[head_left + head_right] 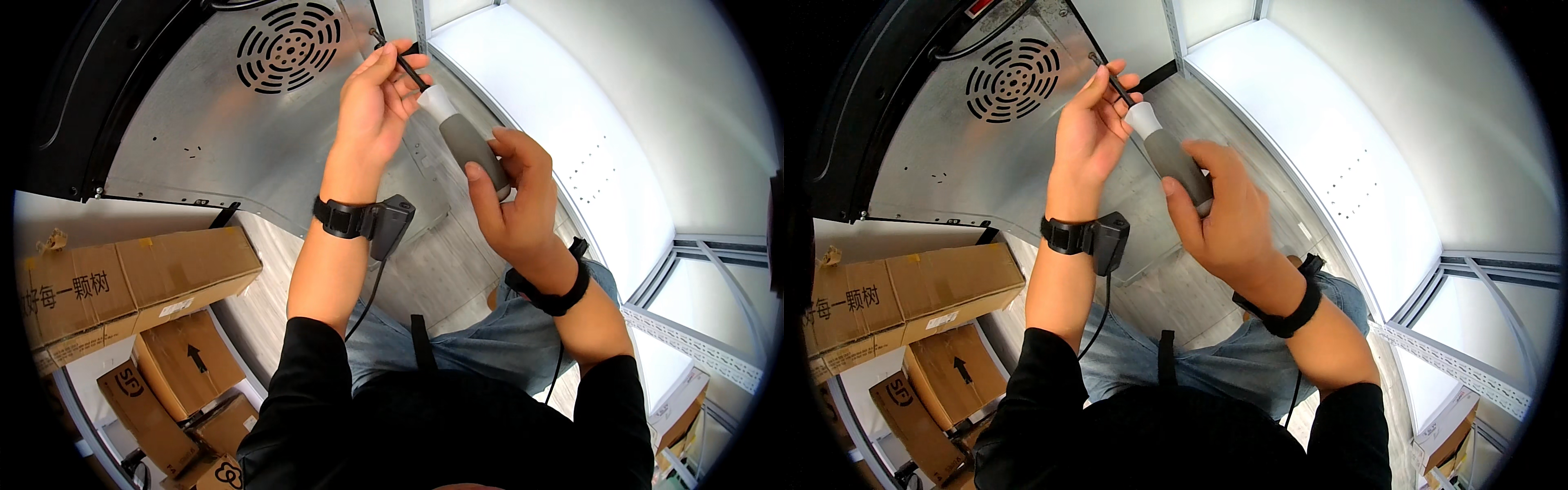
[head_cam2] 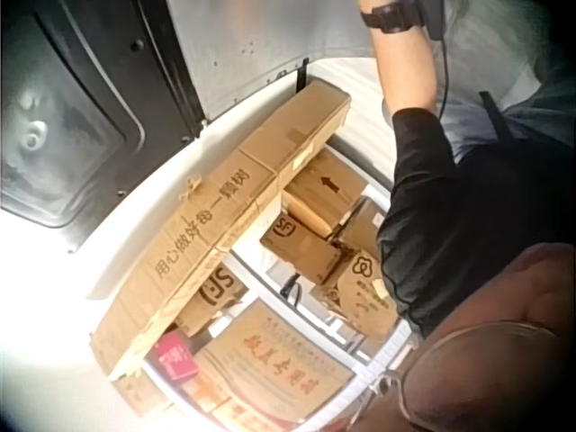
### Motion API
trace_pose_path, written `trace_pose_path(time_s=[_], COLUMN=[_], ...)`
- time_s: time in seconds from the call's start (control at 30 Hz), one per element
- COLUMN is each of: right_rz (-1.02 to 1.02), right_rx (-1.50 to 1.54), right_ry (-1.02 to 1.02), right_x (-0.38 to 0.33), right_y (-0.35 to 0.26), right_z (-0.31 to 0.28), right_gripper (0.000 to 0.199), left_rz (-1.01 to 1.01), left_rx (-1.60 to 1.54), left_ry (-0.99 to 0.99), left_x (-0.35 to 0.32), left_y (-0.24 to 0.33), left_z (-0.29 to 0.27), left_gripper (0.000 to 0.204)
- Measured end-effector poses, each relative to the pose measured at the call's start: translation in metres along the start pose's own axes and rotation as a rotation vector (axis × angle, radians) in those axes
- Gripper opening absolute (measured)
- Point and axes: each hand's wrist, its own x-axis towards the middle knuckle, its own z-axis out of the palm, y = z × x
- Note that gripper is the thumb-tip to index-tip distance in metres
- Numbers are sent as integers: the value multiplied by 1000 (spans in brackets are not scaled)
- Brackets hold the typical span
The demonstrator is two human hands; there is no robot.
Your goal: The person uses a screwdriver to fasten screws into the back panel of a white appliance. They repeatedly insert and tighten screws at various points along the metal casing.
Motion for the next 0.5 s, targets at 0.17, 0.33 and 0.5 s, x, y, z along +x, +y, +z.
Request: trace_pose_path(time_s=[0.17,0.33,0.5], right_rz=[226,5,-36], right_rx=[59,-40,-135], right_ry=[-68,-182,-60], right_x=[1,5,6], right_y=[-6,2,0], right_z=[-7,-18,-7], right_gripper=[34,39,49], left_rz=[9,26,10], left_rx=[59,44,86], left_ry=[-23,36,120], left_x=[-2,0,3], left_y=[0,-2,-4], left_z=[-2,-3,2], left_gripper=[21,17,17])
